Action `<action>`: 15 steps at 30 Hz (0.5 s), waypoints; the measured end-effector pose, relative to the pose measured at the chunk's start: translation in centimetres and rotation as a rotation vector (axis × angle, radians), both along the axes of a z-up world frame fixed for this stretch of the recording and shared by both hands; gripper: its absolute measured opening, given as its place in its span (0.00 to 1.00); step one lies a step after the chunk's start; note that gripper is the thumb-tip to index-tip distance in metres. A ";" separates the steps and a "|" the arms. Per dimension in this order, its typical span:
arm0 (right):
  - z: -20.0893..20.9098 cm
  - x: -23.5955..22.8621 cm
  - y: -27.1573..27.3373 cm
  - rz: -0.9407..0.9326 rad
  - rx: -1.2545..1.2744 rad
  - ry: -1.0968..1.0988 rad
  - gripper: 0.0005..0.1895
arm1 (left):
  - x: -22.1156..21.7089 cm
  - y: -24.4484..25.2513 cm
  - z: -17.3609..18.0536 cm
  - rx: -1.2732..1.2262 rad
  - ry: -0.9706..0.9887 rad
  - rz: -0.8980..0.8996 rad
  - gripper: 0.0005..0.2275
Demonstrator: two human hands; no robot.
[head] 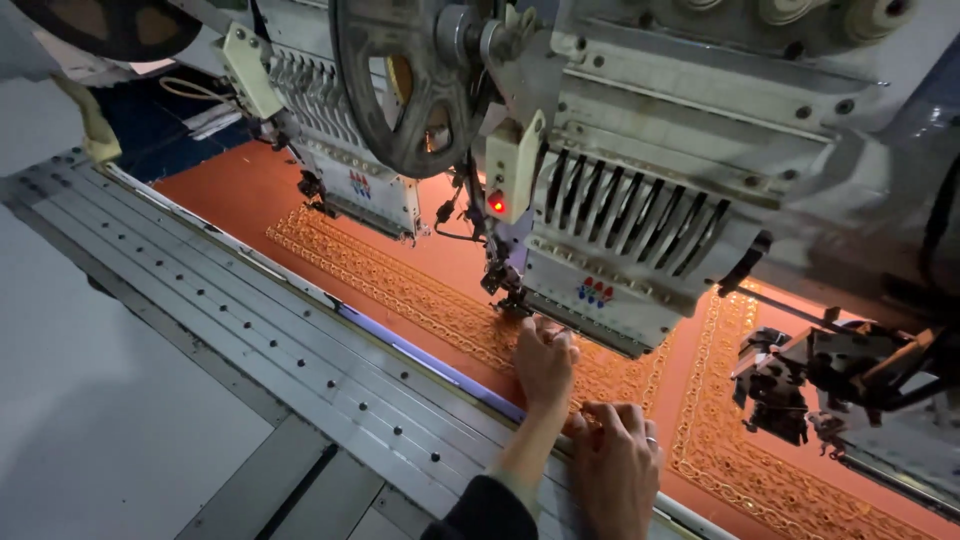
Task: Inspecting and adjusting thread tension and paths on a multi-head industrial embroidery machine.
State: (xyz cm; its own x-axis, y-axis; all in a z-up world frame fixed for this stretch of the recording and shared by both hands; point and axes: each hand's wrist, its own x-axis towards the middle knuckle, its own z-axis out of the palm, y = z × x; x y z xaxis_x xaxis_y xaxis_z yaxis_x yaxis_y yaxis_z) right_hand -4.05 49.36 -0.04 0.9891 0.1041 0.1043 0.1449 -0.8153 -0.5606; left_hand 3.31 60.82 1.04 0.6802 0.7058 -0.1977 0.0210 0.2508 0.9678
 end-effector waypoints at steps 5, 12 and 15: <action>-0.1 0.2 0.1 0.008 0.002 -0.004 0.15 | 1.5 0.6 -2.7 0.554 0.220 0.082 0.08; -2.4 1.4 -0.1 0.006 0.022 -0.094 0.12 | -5.6 2.6 -7.5 1.266 0.337 0.046 0.08; -0.9 0.4 0.6 -0.082 0.179 -0.054 0.15 | -17.2 1.1 -3.2 1.177 0.183 -0.122 0.12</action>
